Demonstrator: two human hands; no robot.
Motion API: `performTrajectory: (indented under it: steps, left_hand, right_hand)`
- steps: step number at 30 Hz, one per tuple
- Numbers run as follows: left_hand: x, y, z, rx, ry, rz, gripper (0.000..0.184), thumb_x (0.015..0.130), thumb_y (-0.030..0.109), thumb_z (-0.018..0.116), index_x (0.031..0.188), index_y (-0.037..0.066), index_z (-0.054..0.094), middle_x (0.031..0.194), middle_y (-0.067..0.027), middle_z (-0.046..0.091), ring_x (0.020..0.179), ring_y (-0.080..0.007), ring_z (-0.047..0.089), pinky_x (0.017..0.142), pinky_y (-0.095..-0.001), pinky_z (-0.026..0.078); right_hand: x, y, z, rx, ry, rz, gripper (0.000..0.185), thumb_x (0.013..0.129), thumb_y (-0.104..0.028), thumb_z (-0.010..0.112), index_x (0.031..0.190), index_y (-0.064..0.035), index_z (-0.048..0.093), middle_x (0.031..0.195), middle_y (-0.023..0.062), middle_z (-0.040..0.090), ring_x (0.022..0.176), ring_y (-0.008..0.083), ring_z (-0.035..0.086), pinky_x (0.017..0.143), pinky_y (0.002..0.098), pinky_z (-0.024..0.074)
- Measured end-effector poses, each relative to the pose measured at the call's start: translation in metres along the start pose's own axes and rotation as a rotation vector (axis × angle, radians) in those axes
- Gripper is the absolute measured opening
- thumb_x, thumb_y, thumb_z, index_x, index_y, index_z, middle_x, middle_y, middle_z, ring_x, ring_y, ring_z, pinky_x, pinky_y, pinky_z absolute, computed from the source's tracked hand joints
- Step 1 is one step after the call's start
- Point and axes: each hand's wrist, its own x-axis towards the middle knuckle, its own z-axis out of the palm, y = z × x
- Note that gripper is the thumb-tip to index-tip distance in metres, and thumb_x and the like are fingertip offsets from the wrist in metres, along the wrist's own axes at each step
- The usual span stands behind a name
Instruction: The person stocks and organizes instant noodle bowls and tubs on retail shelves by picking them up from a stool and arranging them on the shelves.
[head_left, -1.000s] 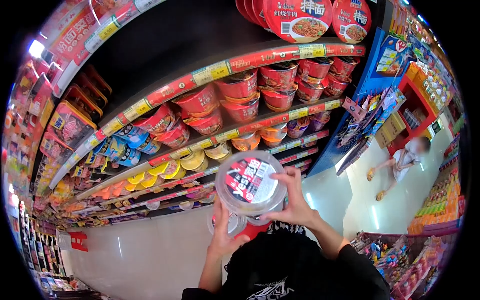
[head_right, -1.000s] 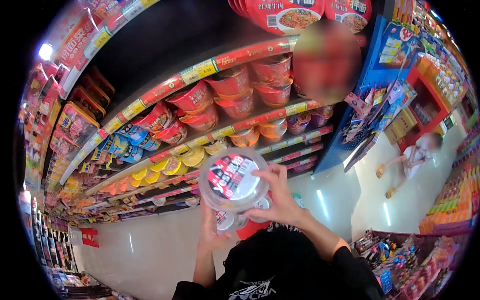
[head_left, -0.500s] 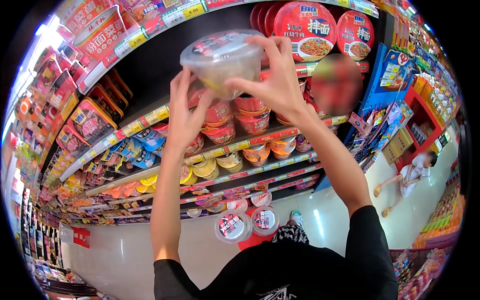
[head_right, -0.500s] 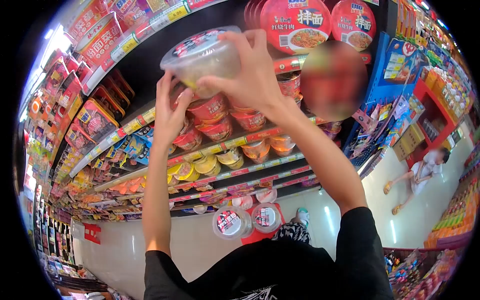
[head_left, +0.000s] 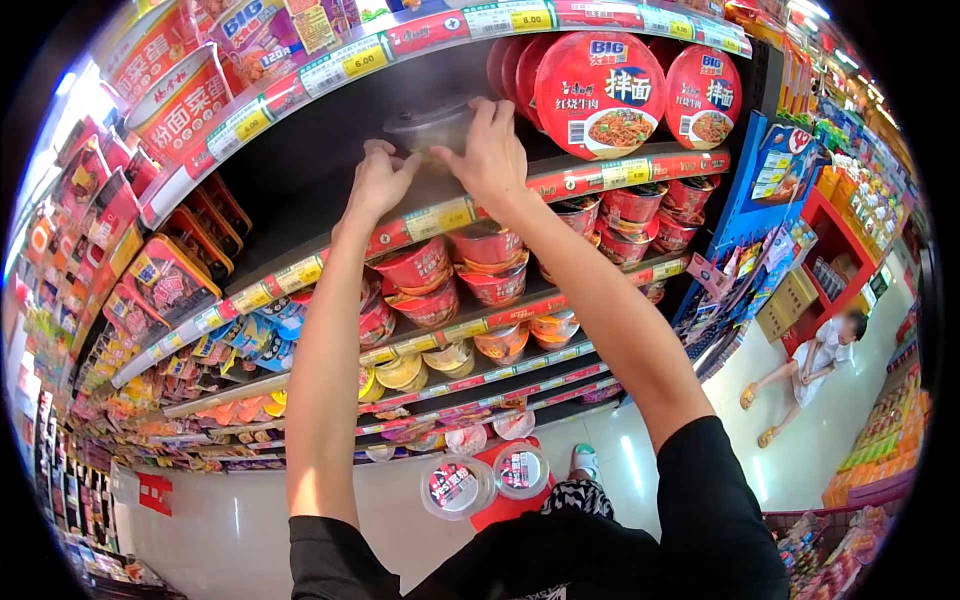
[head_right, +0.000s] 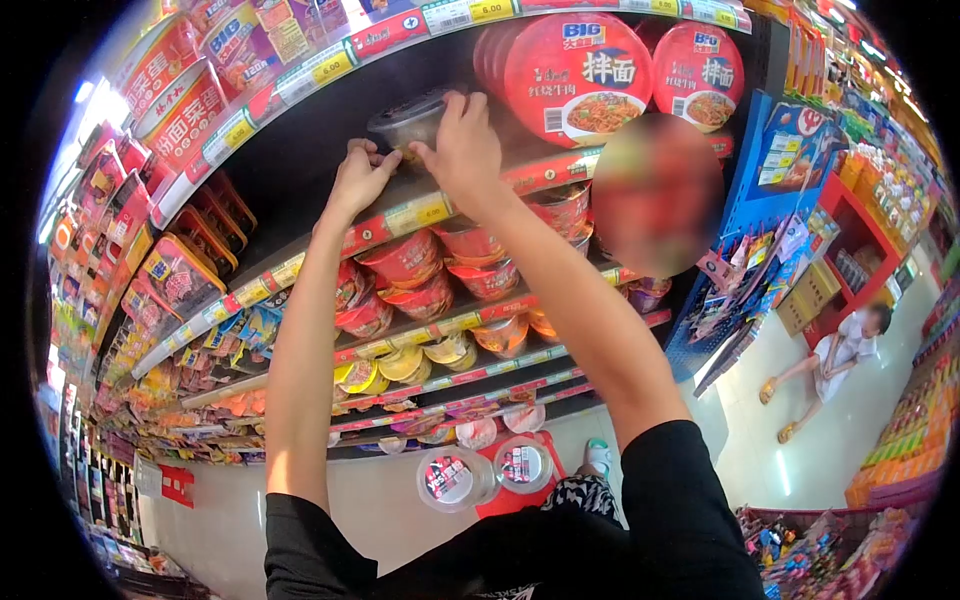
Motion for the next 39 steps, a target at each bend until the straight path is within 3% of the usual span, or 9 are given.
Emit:
performTrajectory:
  steps: [7,15,21,27,30,32,35,37,39]
  left_hand:
    - [0.017,-0.016,0.021,-0.083,-0.038,0.246,0.034,0.087,0.014,0.058,0.118,0.002,0.051,0.111,-0.0168,0.063,0.104,-0.0296,0.061,0.088,-0.037,0.047]
    - [0.021,-0.009,0.021,-0.063,-0.207,0.228,0.039,0.088,0.008,0.053,0.126,0.002,0.05,0.118,-0.0189,0.061,0.113,-0.0288,0.058,0.095,-0.0367,0.044]
    - [0.022,-0.013,0.03,0.068,0.052,0.316,0.034,0.088,0.009,0.051,0.12,0.001,0.055,0.116,-0.0207,0.061,0.112,-0.0346,0.058,0.094,-0.0383,0.045]
    - [-0.07,0.021,0.003,-0.103,0.518,0.541,0.025,0.087,0.008,0.058,0.111,0.002,0.059,0.107,-0.0139,0.062,0.099,-0.0257,0.062,0.088,-0.0343,0.047]
    - [-0.193,0.008,-0.008,-0.223,0.417,0.336,0.023,0.086,0.003,0.059,0.109,-0.001,0.058,0.109,-0.0131,0.06,0.102,-0.0224,0.058,0.091,-0.0339,0.043]
    - [-0.282,-0.039,0.006,-0.231,0.423,0.165,0.025,0.081,0.003,0.064,0.104,-0.001,0.057,0.104,-0.0142,0.061,0.099,-0.0272,0.057,0.091,-0.037,0.043]
    - [-0.42,-0.111,0.049,-0.364,0.305,-0.446,0.029,0.088,0.015,0.062,0.112,0.0,0.056,0.111,-0.0113,0.058,0.108,-0.023,0.053,0.095,-0.0373,0.041]
    - [-0.519,-0.151,0.085,-0.414,0.289,-0.689,0.036,0.09,0.018,0.062,0.12,0.001,0.053,0.118,-0.0102,0.055,0.111,-0.0221,0.052,0.095,-0.0359,0.042]
    - [-0.581,-0.154,0.105,-0.475,0.265,-0.856,0.042,0.091,0.02,0.062,0.126,0.001,0.049,0.125,-0.0114,0.052,0.115,-0.0222,0.05,0.096,-0.0355,0.042]
  right_hand:
    - [0.0,0.013,0.011,-0.096,-0.111,-0.053,0.034,0.076,-0.025,0.068,0.102,-0.0046,0.058,0.097,0.0133,0.059,0.101,0.0314,0.055,0.08,0.0417,0.0488]
    - [0.01,0.002,0.002,-0.247,-0.495,0.059,0.046,0.084,-0.044,0.054,0.111,-0.008,0.064,0.102,0.0192,0.065,0.101,0.0323,0.061,0.084,0.0426,0.0511]
    - [0.009,0.01,0.009,-0.271,-0.563,0.062,0.053,0.086,-0.05,0.05,0.117,-0.009,0.062,0.107,0.0239,0.063,0.104,0.0369,0.06,0.088,0.0453,0.0497]
    - [-0.026,0.003,-0.014,0.192,0.117,-0.4,0.023,0.078,-0.014,0.066,0.1,-0.0075,0.062,0.101,0.0095,0.061,0.097,0.0305,0.054,0.082,0.0419,0.0435]
    - [-0.13,-0.02,-0.079,0.359,-0.092,-0.244,0.025,0.079,-0.008,0.065,0.103,-0.0038,0.059,0.1,0.0156,0.059,0.094,0.0365,0.053,0.085,0.043,0.0413]
    - [-0.235,-0.013,-0.099,0.421,-0.397,-0.005,0.028,0.08,-0.008,0.064,0.107,-0.0039,0.059,0.106,0.0158,0.059,0.1,0.032,0.054,0.089,0.0411,0.0418]
    - [-0.417,0.018,-0.125,0.387,-0.981,0.516,0.039,0.084,-0.018,0.066,0.118,-0.0022,0.055,0.115,0.0167,0.058,0.107,0.0351,0.055,0.092,0.0416,0.0442]
    - [-0.494,0.006,-0.156,0.425,-1.027,0.741,0.051,0.084,-0.026,0.069,0.124,-0.0006,0.051,0.118,0.02,0.057,0.109,0.0342,0.056,0.095,0.0404,0.0442]
    - [-0.531,0.006,-0.169,0.482,-1.207,0.616,0.065,0.084,-0.028,0.069,0.134,0.0015,0.04,0.125,0.0227,0.052,0.115,0.0339,0.052,0.099,0.0401,0.0413]
